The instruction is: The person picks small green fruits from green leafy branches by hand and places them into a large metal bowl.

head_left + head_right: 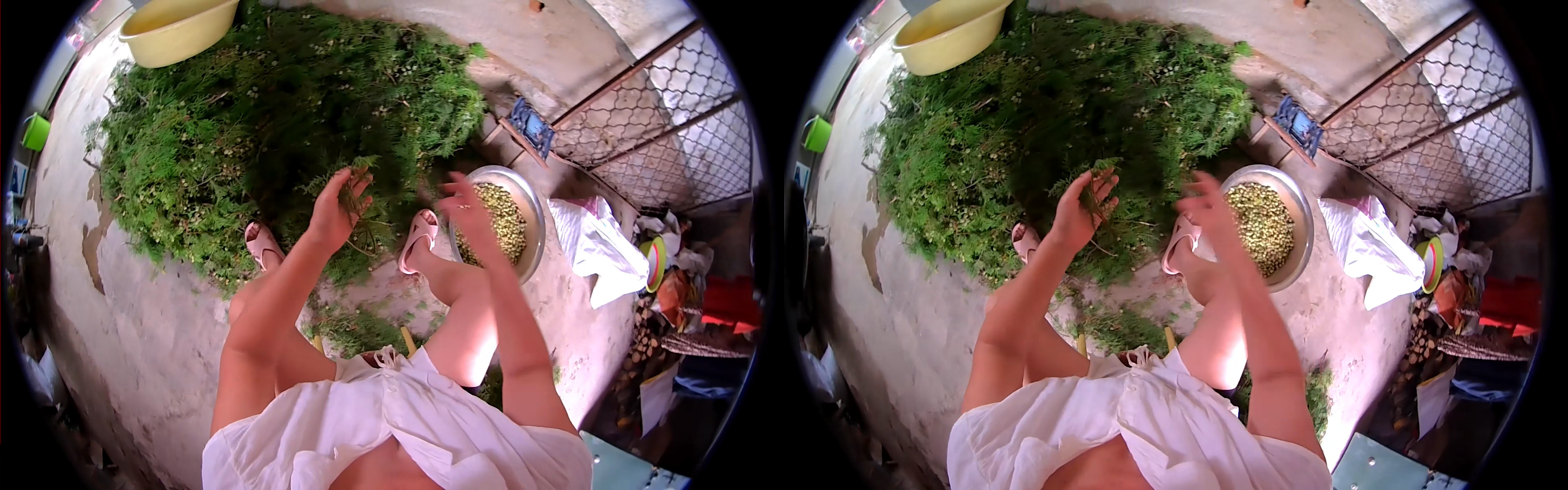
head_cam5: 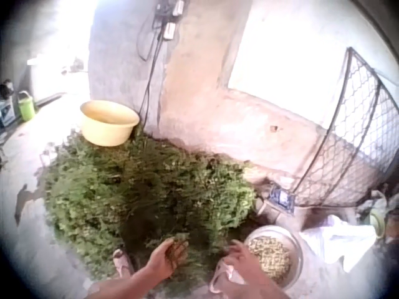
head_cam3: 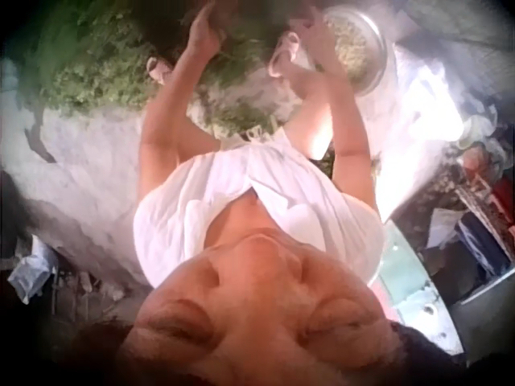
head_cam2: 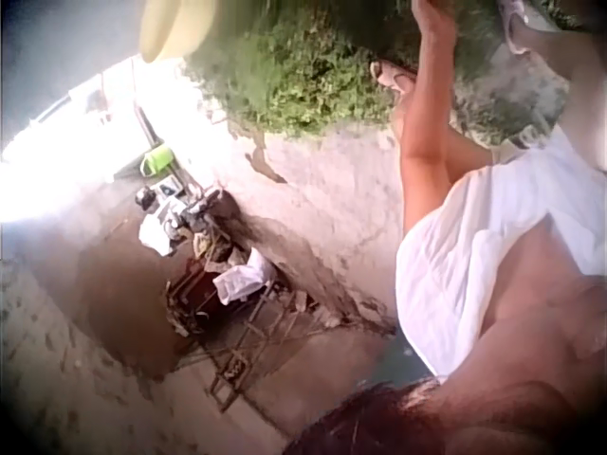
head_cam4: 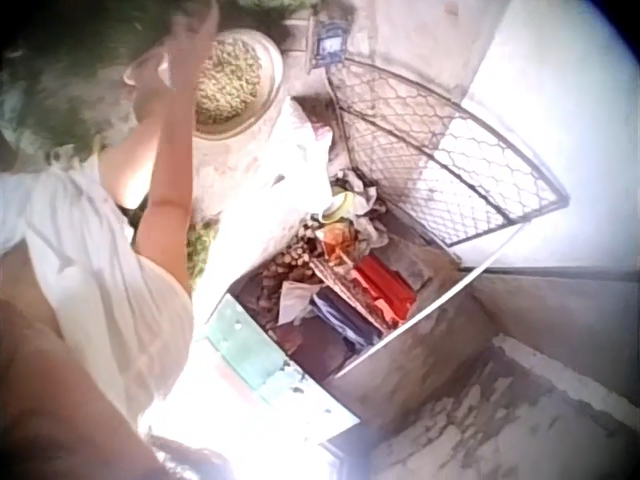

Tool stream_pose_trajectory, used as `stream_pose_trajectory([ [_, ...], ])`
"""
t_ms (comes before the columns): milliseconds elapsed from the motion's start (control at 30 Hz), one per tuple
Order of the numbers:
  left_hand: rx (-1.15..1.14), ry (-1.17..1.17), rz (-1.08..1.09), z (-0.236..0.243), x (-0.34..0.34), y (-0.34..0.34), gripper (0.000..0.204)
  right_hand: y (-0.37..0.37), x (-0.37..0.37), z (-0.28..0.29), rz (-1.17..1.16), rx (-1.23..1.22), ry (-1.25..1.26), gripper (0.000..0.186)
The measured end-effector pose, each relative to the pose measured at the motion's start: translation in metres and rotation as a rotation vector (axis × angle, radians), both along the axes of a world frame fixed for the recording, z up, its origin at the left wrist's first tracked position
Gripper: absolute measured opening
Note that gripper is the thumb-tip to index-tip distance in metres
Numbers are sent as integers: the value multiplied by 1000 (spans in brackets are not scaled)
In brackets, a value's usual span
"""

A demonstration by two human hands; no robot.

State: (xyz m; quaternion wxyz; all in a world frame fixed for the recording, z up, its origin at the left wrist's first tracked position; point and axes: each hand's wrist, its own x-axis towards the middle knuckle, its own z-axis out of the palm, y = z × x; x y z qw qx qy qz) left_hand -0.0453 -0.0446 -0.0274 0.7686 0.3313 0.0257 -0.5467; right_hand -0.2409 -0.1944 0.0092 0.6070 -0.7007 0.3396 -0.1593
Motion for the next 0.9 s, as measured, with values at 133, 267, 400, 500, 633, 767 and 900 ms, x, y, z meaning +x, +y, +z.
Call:
stream_pose_trajectory([
  [133, 96, -2, -107, 5, -30, -6, 24, 82, 47, -12, 186, -354, -36, 75],
  [267, -58, -21, -263, 21, -20, 3, 24, 81, 52, 1, 195, -104, -10, 60],
  [400, -170, -323, -314, 21, -31, 9, 45, 62, 31, 3, 231, -481, -4, 51],
  [500, -94, -410, -362, 25, -26, 10, 62, 29, -22, 39, 185, -794, 425, 46],
  [633, -105, -323, -214, 29, 1, 8, 66, -31, -168, 11, -28, -823, 624, 34],
  [767, -94, -163, -1, 23, 27, 10, 51, -34, -388, -46, 349, -778, 1554, 31],
  [900, -34, -2, 104, 23, 32, 3, 40, -37, -565, -45, 294, -156, 1372, 39],
])
